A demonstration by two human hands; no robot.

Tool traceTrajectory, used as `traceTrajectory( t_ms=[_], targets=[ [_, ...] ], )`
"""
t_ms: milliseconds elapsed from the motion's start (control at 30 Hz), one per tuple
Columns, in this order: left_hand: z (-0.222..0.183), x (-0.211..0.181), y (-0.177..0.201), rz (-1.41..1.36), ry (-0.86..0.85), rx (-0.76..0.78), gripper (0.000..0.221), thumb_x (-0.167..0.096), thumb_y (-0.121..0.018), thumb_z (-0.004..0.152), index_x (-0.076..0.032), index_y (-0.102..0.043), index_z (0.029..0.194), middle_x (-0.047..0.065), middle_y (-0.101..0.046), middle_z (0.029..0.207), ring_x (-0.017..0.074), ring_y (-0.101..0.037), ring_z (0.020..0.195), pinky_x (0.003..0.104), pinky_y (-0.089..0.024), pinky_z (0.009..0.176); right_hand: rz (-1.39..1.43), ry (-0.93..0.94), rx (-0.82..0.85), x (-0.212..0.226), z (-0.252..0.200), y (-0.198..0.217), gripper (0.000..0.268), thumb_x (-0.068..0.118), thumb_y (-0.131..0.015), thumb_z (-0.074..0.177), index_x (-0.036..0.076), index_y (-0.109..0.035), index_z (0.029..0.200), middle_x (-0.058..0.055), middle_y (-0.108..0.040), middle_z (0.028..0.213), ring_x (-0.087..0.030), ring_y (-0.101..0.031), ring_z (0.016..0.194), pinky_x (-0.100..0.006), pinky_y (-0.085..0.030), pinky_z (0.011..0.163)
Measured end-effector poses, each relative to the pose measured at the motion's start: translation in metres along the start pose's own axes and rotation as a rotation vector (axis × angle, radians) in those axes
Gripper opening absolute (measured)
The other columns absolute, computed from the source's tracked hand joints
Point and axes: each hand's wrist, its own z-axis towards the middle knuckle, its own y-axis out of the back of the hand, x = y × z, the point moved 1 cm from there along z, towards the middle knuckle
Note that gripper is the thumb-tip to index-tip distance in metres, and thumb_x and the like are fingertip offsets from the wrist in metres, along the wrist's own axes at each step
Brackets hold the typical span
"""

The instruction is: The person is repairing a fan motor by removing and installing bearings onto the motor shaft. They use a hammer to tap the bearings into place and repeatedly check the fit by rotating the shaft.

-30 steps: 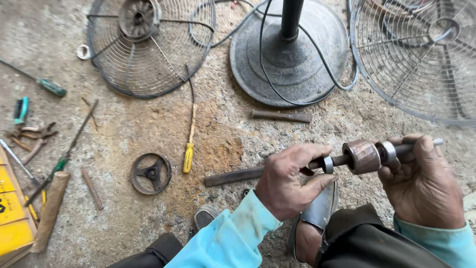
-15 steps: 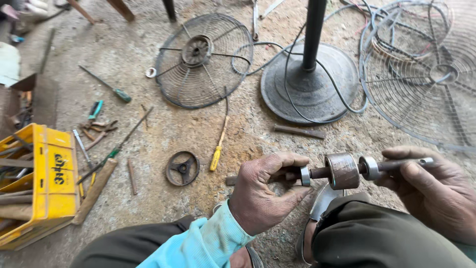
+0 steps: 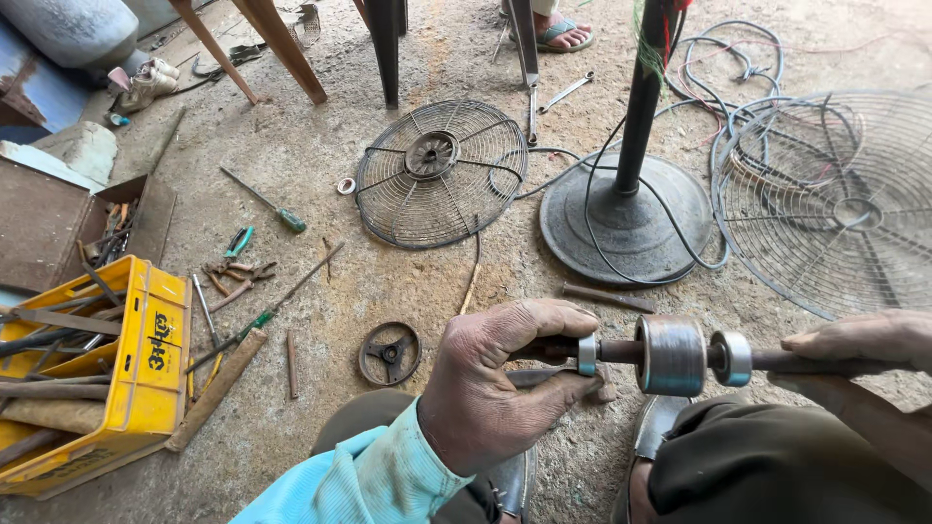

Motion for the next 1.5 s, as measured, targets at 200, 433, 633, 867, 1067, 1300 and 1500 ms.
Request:
traceTrajectory(
  t_ms=[200, 433, 633, 867, 1067, 1300, 1500],
  targets=[
    [-0.006, 0.000, 0.015, 0.211, -0.180, -0.029, 0.041, 0.002, -0.087, 0.079, 0.000, -0.072, 0.117, 0.014, -0.077, 0.115, 0.0176, -0.078, 0.104, 0.029, -0.066, 0.092, -0.121, 0.105, -0.033, -0.004, 0.009, -0.005, 0.044, 0.014, -0.084, 0.071, 0.009, -0.070, 0.112, -0.005, -0.078, 0.097, -0.015, -0.078, 0.089, -0.027, -0.064, 0.081],
    [0.012, 0.014, 0.029, 0.146, -0.090, -0.011, 0.041, 0.002, -0.086, 0.078, -0.001, -0.072, 0.117, 0.012, -0.076, 0.116, 0.0166, -0.078, 0.104, 0.028, -0.067, 0.090, -0.134, 0.097, 0.121, -0.034, 0.015, -0.008, 0.044, 0.019, -0.082, 0.073, 0.012, -0.069, 0.114, -0.002, -0.077, 0.095, -0.012, -0.075, 0.085, -0.026, -0.063, 0.077],
    [0.050, 0.033, 0.041, 0.198, -0.035, 0.068, 0.041, -0.003, -0.087, 0.078, -0.002, -0.073, 0.117, 0.011, -0.078, 0.111, 0.0158, -0.078, 0.102, 0.028, -0.066, 0.090, -0.032, -0.670, 0.566, -0.068, 0.041, -0.014, 0.019, 0.017, -0.064, 0.103, 0.015, -0.075, 0.118, -0.012, -0.061, 0.064, -0.022, -0.056, 0.046, -0.037, -0.051, 0.044],
    [0.098, 0.068, 0.058, 0.225, 0.093, 0.158, 0.038, -0.010, -0.084, 0.078, -0.003, -0.075, 0.115, 0.009, -0.079, 0.105, 0.0153, -0.079, 0.096, 0.027, -0.065, 0.086, -0.022, -0.758, 0.697, -0.091, 0.051, -0.051, 0.038, 0.017, -0.081, 0.084, 0.006, -0.064, 0.115, -0.007, -0.070, 0.078, -0.017, -0.068, 0.063, -0.035, -0.061, 0.056],
    [0.133, 0.119, 0.055, 0.284, 0.087, 0.175, 0.032, -0.014, -0.081, 0.080, -0.004, -0.075, 0.110, 0.009, -0.075, 0.098, 0.0168, -0.077, 0.088, 0.027, -0.064, 0.078, 0.337, -0.908, 0.819, -0.138, 0.049, -0.093, 0.036, 0.028, -0.073, 0.095, 0.011, -0.068, 0.126, -0.012, -0.069, 0.102, -0.021, -0.069, 0.089, -0.040, -0.061, 0.080],
    [0.151, 0.188, 0.041, 0.110, 0.341, 0.264, 0.036, -0.015, -0.077, 0.080, -0.005, -0.074, 0.114, 0.010, -0.072, 0.102, 0.0196, -0.075, 0.093, 0.031, -0.064, 0.080, 0.727, -0.911, 0.902, -0.154, 0.008, -0.152, 0.056, 0.026, -0.090, 0.085, 0.004, -0.063, 0.129, -0.011, -0.067, 0.114, -0.022, -0.066, 0.108, -0.041, -0.058, 0.095],
    [0.164, 0.229, 0.023, 0.103, 0.439, 0.462, 0.038, -0.018, -0.079, 0.081, -0.004, -0.075, 0.115, 0.012, -0.071, 0.098, 0.0209, -0.075, 0.086, 0.032, -0.062, 0.076, 0.951, -0.958, 0.826, -0.150, -0.014, -0.164, 0.042, 0.026, -0.084, 0.089, 0.000, -0.069, 0.120, -0.009, -0.071, 0.107, -0.015, -0.063, 0.100, -0.036, -0.056, 0.087]
  ],
)
